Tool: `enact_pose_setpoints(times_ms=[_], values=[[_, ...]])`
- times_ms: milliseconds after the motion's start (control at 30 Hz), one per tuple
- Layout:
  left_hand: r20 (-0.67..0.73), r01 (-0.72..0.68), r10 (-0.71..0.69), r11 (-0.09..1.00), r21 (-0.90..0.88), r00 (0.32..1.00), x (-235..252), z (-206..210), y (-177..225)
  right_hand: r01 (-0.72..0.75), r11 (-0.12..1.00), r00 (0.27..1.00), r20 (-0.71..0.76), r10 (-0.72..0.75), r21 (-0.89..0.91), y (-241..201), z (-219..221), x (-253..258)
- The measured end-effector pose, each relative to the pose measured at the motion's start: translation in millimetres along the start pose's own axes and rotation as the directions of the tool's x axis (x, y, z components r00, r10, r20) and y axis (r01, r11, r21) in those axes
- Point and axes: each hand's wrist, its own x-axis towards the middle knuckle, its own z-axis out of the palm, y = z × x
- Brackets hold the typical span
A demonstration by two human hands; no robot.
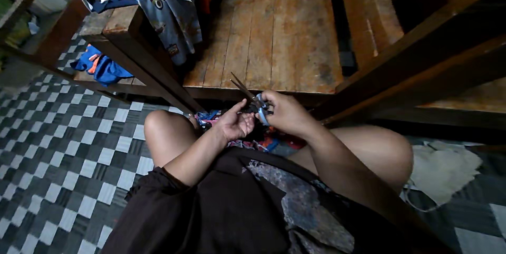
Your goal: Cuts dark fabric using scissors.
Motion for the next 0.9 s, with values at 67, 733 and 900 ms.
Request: enact_pose_setpoints(times_ms=[67,733,900], values=[[0.092,0.028,-0.030,0.999,0.025,0.995,2,-6,0,0.009,1.000,0.999,0.040,-0.008,-0.022,-1,-1,0],[0.003,-0.376,0.391,0.887,-0.267,0.920,-9,-13,-2,-0.086,0.990,0.979,-0.176,0.106,0.116,-2,0,3],[0.086,-0.398,0.425,0.889,-0.227,0.901,-6,-15,4,-0.092,0.988,0.986,-0.127,0.108,0.124,-5,0,1]])
